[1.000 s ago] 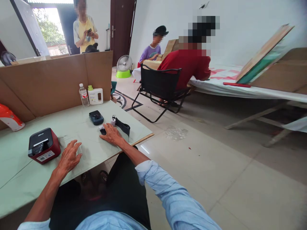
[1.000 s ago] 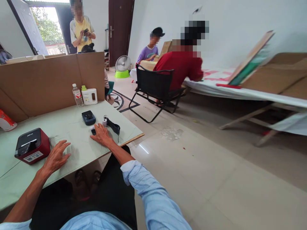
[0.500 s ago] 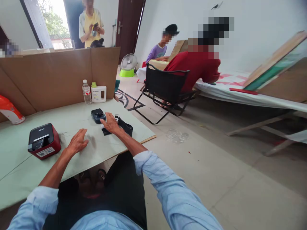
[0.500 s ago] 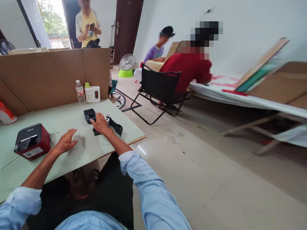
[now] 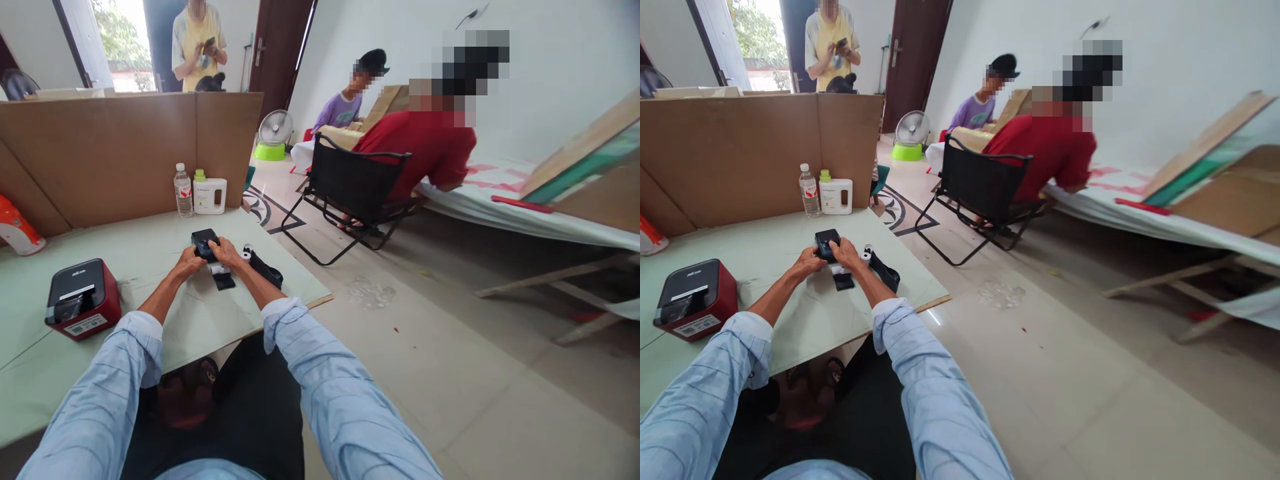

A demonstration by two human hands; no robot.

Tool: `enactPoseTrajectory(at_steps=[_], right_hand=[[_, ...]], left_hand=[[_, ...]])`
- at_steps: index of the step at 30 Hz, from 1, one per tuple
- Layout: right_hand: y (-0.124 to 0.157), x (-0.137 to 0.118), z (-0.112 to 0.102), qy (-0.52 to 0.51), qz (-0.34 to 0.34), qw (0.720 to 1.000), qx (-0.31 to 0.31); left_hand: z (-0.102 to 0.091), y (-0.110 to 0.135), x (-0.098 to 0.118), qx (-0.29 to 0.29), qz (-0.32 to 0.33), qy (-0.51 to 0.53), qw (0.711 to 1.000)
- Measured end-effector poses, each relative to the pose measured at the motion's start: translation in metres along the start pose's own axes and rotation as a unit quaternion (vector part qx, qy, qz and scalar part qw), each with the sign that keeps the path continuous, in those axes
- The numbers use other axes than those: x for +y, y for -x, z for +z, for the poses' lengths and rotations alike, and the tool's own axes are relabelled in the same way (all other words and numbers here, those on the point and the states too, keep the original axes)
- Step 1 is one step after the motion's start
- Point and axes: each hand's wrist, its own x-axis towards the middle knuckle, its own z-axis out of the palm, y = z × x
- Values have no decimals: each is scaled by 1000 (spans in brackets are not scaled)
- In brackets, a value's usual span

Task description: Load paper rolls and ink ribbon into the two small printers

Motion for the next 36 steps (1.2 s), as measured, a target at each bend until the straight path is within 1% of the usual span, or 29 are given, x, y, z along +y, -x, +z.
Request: enactPoseTrajectory(at_steps=[2, 4, 7, 9, 11, 14, 17, 20, 24, 29, 32, 36], right_hand=[[1, -3, 0, -8, 1, 1000, 2], [3, -10, -1, -19, -5, 1000, 3], [12, -24, 1, -39, -30, 999, 1], [23, -34, 6, -58, -51, 997, -6], [40, -43, 15, -87, -73, 993, -17], [70, -52, 34, -124, -111, 986, -28], [97, -58, 52, -127, -128, 983, -41], [115, -63, 65, -118, -119, 984, -61], [128, -66, 74, -91, -114, 987, -68], [138, -58, 77, -76, -155, 983, -61], [142, -51, 79, -77, -172, 981, -53], [142, -46, 83, -75, -180, 980, -38]], left_hand=[[0, 4, 3, 10, 2, -8, 1000], [-5, 12, 6, 17, 5, -10, 1000], [-20, 27, 9, 34, 19, -5, 999], [-34, 42, 5, 54, 30, -2, 998], [-48, 61, -3, 74, 38, -2, 997], [-66, 95, -22, 96, 43, 0, 994], [-77, 126, -41, 101, 32, 13, 994], [-83, 145, -55, 102, 30, 23, 994], [-89, 152, -65, 99, 43, 6, 994], [-99, 153, -71, 106, 29, -90, 990], [-104, 154, -75, 127, 37, -145, 981], [-102, 152, -79, 163, 43, -206, 964]])
